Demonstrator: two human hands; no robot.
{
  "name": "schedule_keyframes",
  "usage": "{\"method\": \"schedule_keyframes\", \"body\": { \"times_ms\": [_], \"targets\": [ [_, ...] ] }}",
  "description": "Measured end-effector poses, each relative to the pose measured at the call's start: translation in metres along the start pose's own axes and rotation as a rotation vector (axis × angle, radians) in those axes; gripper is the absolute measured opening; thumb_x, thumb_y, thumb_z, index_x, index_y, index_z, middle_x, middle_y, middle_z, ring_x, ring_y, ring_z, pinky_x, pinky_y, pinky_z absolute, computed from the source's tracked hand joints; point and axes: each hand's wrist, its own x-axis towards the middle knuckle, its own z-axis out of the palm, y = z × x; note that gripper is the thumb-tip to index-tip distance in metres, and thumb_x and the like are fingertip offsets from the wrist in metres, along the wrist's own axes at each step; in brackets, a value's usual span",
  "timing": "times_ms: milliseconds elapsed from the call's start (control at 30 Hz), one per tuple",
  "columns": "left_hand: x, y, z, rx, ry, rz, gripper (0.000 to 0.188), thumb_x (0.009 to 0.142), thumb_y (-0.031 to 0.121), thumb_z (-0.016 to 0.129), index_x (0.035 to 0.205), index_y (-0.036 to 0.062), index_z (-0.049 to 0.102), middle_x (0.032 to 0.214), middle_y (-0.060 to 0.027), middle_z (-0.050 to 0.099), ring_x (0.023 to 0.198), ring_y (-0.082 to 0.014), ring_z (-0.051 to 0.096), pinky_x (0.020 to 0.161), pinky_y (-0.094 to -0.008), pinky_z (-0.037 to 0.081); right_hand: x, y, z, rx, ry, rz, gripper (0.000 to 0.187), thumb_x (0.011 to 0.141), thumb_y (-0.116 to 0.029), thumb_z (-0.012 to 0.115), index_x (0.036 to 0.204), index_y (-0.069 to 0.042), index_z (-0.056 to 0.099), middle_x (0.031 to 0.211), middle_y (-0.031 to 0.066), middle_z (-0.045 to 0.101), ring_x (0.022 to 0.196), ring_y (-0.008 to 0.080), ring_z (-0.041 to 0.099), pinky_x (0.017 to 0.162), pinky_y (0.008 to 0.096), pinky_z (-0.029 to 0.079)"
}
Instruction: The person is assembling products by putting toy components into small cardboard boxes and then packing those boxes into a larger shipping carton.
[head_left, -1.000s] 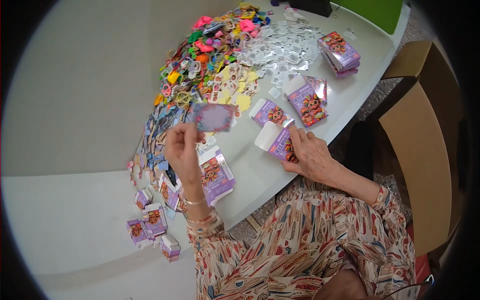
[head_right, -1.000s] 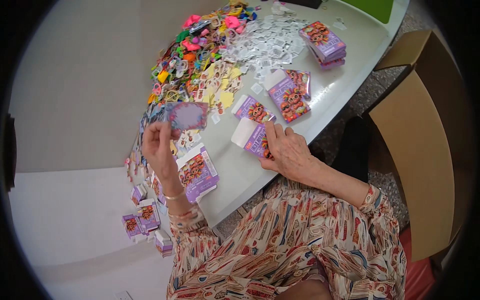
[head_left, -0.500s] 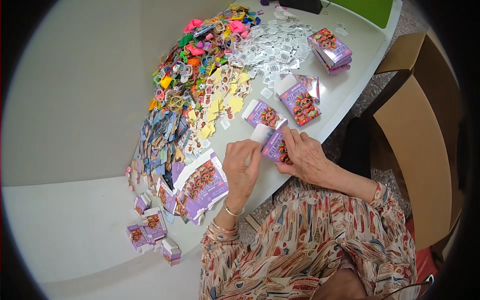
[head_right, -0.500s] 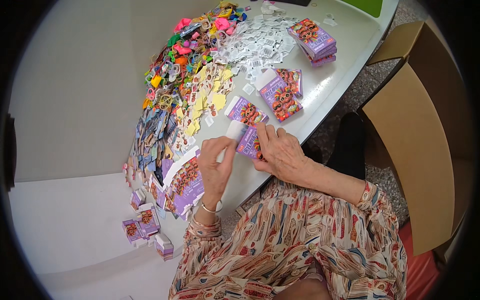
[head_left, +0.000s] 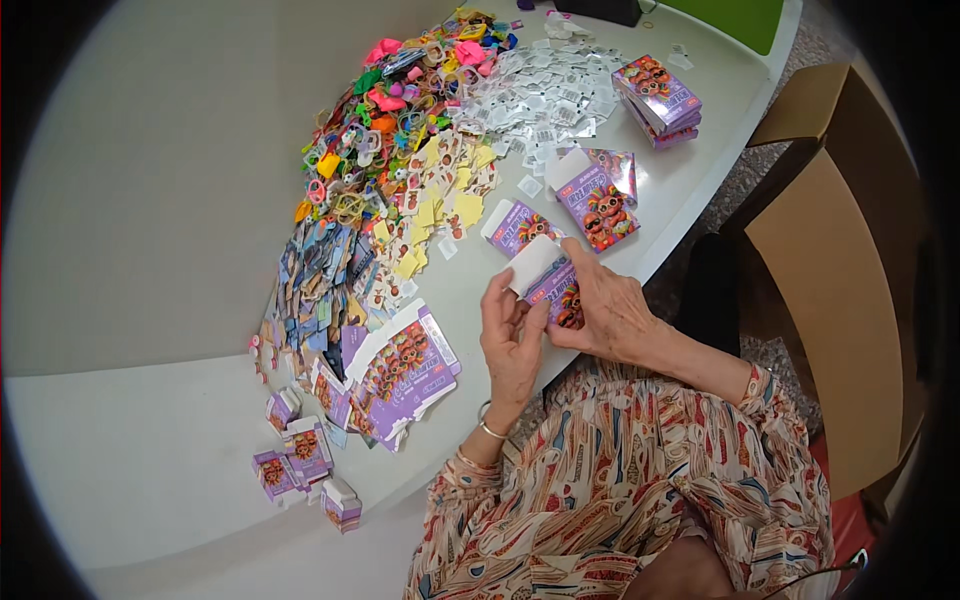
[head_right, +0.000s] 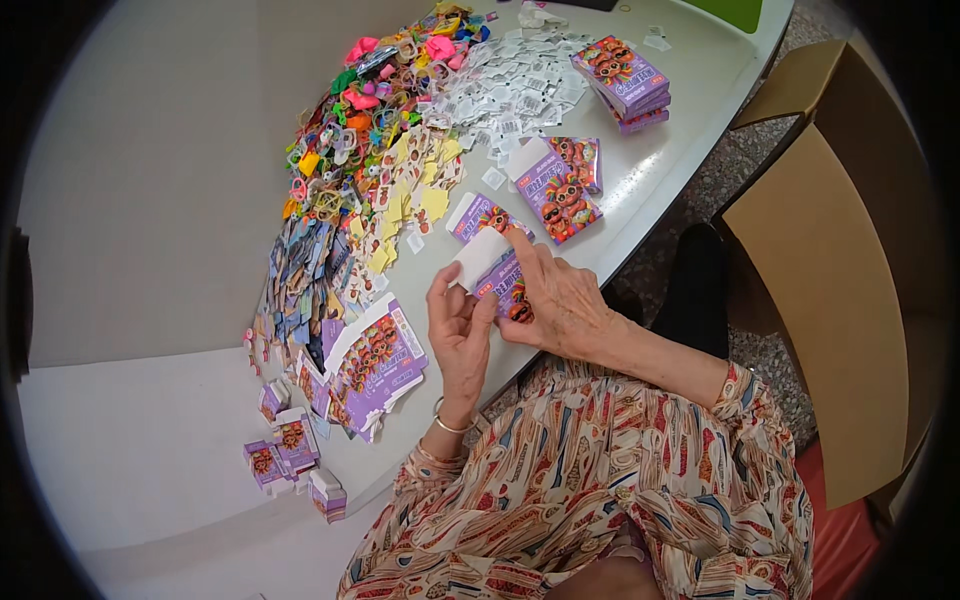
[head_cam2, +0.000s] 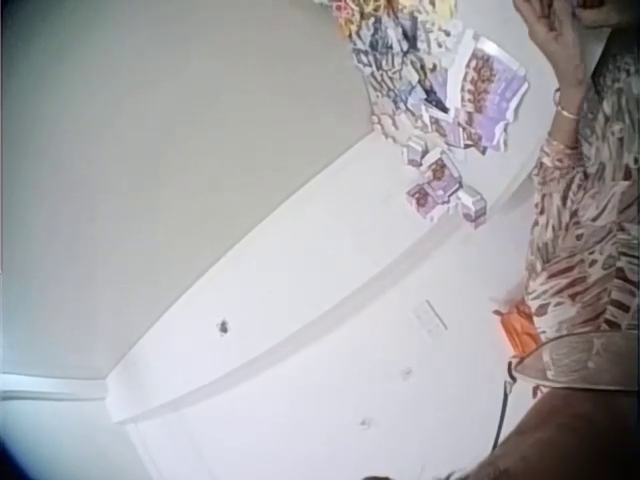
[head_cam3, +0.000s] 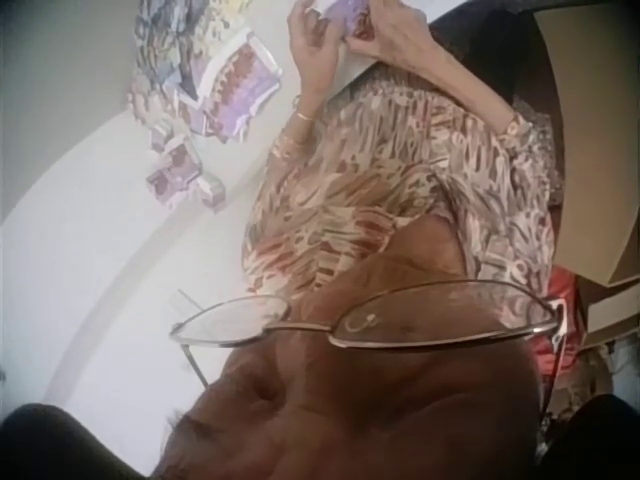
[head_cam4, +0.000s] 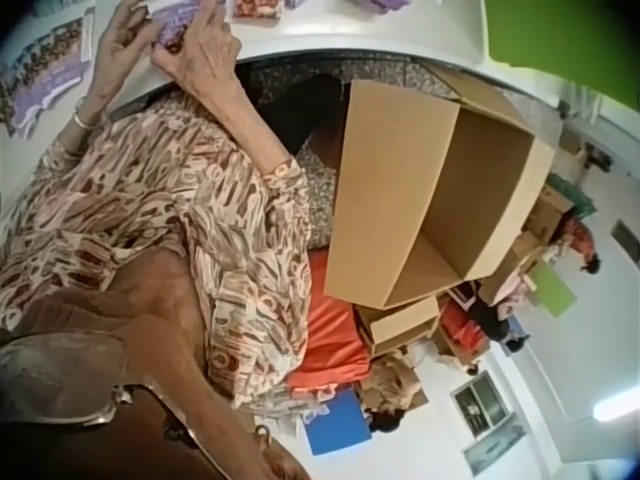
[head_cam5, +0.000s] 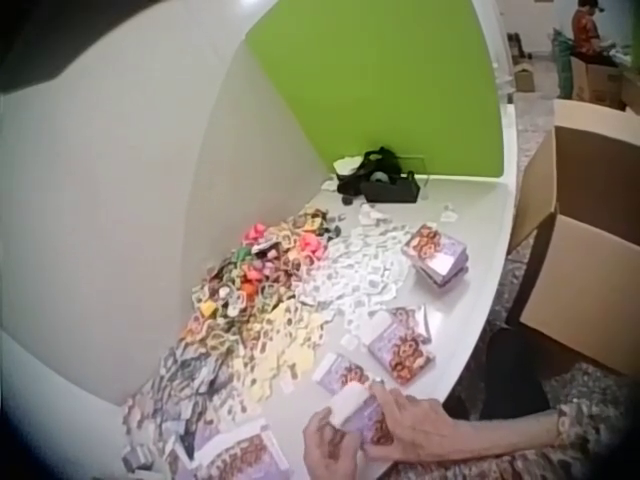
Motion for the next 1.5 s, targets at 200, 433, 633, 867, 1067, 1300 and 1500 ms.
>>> {"method": "schedule_keyframes", "body": {
  "times_ms": [200, 433, 633, 867, 1067, 1300, 1500],
  "targets": [
    [0.003, -0.009, 0.000, 0.149, 0.010, -0.056, 0.042, 0.090, 0.001, 0.062, 0.131, 0.0005, 0.052, 0.107, -0.0045, 0.058, 0.087, -0.0083, 0.054, 0.074, -0.0219, 0.048, -0.001, 0.011, 0.008, 0.070, 0.064, -0.081, 0.106, 0.059, -0.030, 0.082, 0.138, 0.006, 0.022, 0.120, 0.0288, 0.048, 0.096, 0.0394, 0.062, 0.074, 0.0433, 0.053],
    [0.005, 0.004, -0.011, 0.390, -0.116, 0.141, 0.037, 0.088, 0.004, 0.065, 0.125, 0.0008, 0.059, 0.093, -0.0030, 0.054, 0.077, -0.0086, 0.053, 0.068, -0.0218, 0.046, 0.004, 0.016, 0.006, 0.196, 0.045, -0.222, 0.077, 0.062, -0.027, 0.077, 0.125, -0.004, 0.038, 0.105, 0.0219, 0.051, 0.079, 0.0385, 0.062, 0.067, 0.0468, 0.052],
    [0.005, 0.008, -0.013, 0.308, -0.133, 0.034, 0.039, 0.086, 0.007, 0.068, 0.124, 0.0014, 0.060, 0.095, -0.0076, 0.057, 0.080, -0.0128, 0.058, 0.071, -0.0252, 0.048, 0.005, 0.016, 0.002, 0.256, -0.018, -0.202, 0.078, 0.063, -0.027, 0.076, 0.127, -0.003, 0.037, 0.105, 0.0218, 0.053, 0.081, 0.0392, 0.062, 0.071, 0.0463, 0.052],
    [0.002, 0.008, -0.014, 0.537, -0.178, 0.155, 0.038, 0.085, 0.006, 0.067, 0.123, 0.0016, 0.060, 0.119, -0.0189, 0.061, 0.092, -0.0209, 0.064, 0.079, -0.0330, 0.052, 0.005, 0.016, -0.005, 0.254, -0.067, -0.157, 0.084, 0.063, -0.027, 0.075, 0.130, 0.002, 0.033, 0.113, 0.0256, 0.055, 0.091, 0.0424, 0.061, 0.076, 0.0468, 0.051],
    [-0.001, 0.009, 0.002, 0.638, -0.109, 0.346, 0.033, 0.087, 0.001, 0.063, 0.120, -0.0009, 0.061, 0.127, -0.0193, 0.058, 0.102, -0.0241, 0.064, 0.085, -0.0340, 0.051, 0.005, 0.020, 0.001, 0.223, 0.007, -0.205, 0.087, 0.064, -0.028, 0.076, 0.131, 0.004, 0.031, 0.114, 0.0277, 0.056, 0.092, 0.0427, 0.061, 0.077, 0.0472, 0.052],
    [0.003, 0.006, -0.012, 0.316, -0.105, 0.061, 0.031, 0.090, 0.002, 0.062, 0.120, -0.0057, 0.057, 0.117, -0.0130, 0.064, 0.099, -0.0151, 0.061, 0.083, -0.0289, 0.051, 0.000, 0.018, 0.004, 0.109, 0.000, -0.197, 0.087, 0.065, -0.025, 0.075, 0.131, 0.009, 0.030, 0.106, 0.0282, 0.057, 0.091, 0.0404, 0.062, 0.074, 0.0449, 0.053],
    [0.011, 0.012, -0.011, 0.036, -0.101, -0.293, 0.025, 0.089, 0.001, 0.064, 0.114, -0.0029, 0.065, 0.101, -0.0060, 0.067, 0.090, -0.0087, 0.061, 0.080, -0.0227, 0.050, -0.003, 0.019, 0.005, 0.047, 0.012, -0.264, 0.089, 0.065, -0.024, 0.076, 0.133, 0.009, 0.028, 0.107, 0.0268, 0.055, 0.086, 0.0385, 0.062, 0.070, 0.0428, 0.054]
  ]
}}
